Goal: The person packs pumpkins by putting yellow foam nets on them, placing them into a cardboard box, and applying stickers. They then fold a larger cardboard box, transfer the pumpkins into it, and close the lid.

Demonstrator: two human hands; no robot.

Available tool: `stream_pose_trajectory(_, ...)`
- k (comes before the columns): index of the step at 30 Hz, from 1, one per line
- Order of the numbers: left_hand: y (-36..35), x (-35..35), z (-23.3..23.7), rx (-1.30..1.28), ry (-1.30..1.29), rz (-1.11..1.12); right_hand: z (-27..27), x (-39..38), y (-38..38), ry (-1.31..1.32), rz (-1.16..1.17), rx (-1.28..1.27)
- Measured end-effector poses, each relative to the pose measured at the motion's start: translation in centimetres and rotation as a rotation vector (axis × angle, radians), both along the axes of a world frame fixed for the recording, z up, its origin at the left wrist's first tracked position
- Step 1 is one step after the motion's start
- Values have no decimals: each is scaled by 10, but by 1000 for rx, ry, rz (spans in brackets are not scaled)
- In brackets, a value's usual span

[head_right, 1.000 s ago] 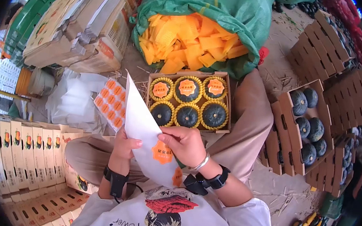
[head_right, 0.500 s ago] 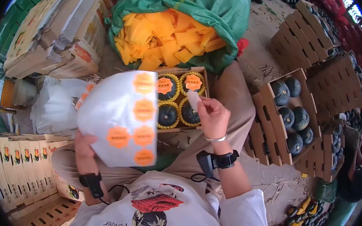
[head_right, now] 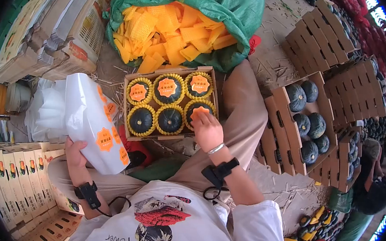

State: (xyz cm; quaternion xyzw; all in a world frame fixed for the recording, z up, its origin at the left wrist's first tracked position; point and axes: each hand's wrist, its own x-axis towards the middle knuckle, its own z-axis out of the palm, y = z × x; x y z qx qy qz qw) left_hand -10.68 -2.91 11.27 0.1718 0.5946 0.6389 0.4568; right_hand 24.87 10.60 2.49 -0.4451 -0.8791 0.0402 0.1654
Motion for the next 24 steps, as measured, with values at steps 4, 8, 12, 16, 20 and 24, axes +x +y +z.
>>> stream_pose_trajectory(4,2,4,0,-16,3,10,-10,-11,-1,-134,-81,-75)
stream_pose_trajectory(8,4,11,3,54,16,-94,-7,-14,0,-174,-123,-166)
stream_pose_trajectory(12,5,20,6,65,-10,-169,-2,-19,-7,-283,-134,-177)
stream_pose_trajectory(16,3,33,13,169,64,-236,67,-51,-37,-102,8,-182)
stream_pose_trajectory(20,7,65,30,234,-148,-375,132,-98,-77,654,372,-399)
stream_pose_trajectory(24,1,78,26,361,56,-498,150,-101,-70,596,145,-836)
